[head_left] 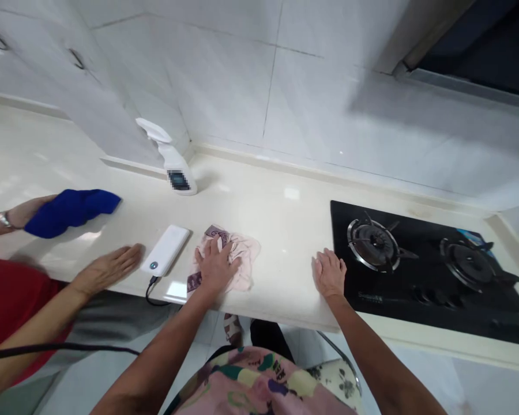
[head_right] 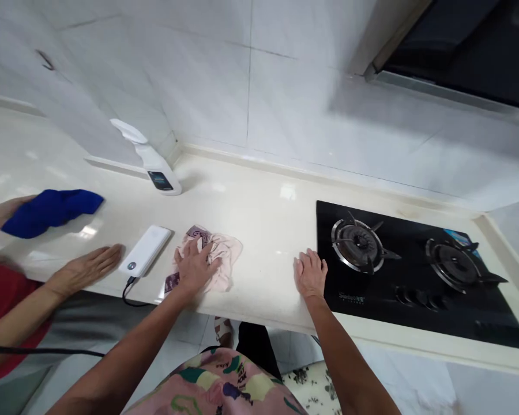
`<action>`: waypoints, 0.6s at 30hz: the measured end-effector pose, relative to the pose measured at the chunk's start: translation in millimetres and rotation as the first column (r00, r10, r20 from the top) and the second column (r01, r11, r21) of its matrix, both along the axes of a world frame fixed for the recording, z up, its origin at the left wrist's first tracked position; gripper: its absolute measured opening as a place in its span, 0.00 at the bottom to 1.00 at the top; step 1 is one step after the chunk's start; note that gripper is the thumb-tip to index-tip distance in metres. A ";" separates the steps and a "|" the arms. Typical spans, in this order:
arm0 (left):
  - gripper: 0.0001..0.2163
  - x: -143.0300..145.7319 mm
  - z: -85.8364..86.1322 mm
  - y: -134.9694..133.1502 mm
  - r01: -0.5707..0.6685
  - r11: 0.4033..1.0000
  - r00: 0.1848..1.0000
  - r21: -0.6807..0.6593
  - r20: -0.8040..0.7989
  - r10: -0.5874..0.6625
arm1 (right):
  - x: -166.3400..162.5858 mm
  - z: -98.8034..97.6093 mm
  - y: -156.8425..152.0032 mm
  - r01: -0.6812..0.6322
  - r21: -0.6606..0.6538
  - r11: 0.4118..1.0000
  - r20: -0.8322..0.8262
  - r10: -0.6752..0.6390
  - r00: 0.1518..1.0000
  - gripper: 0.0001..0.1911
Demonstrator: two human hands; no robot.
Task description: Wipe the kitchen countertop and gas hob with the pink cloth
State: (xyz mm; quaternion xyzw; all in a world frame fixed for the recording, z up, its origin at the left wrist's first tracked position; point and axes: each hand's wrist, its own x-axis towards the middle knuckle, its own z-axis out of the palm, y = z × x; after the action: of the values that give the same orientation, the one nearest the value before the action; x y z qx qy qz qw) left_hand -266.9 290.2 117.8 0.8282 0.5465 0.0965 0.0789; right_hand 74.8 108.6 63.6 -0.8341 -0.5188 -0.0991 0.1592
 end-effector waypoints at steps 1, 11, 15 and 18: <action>0.24 12.0 -0.7 -0.9 0.007 1.000 1.000 0.000 0.005 -0.007 | 0.2 0.1 0.4 0.000 -0.003 1.000 0.002 0.000 1.000 0.23; 0.38 74.2 -11.6 -77.6 0.575 0.810 0.816 -0.111 0.139 -0.561 | -0.5 -5.1 -0.4 -0.020 0.041 0.999 0.013 0.020 1.000 0.22; 0.36 39.8 -9.0 -67.5 0.585 0.806 0.797 -0.091 0.250 -0.550 | 2.8 1.9 1.5 0.005 0.038 0.999 -0.069 -0.003 0.998 0.22; 0.27 -3.8 -7.4 -36.9 0.468 0.884 0.852 -0.006 0.270 -0.449 | -5.2 10.7 10.9 0.069 0.044 0.997 -0.158 -0.061 0.985 0.25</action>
State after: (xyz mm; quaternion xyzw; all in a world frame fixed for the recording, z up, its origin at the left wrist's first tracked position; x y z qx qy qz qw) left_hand -270.7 253.3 110.4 0.9111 0.3211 0.1632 0.2004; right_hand 69.6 119.5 74.3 -0.8516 -0.4746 -0.0510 0.2165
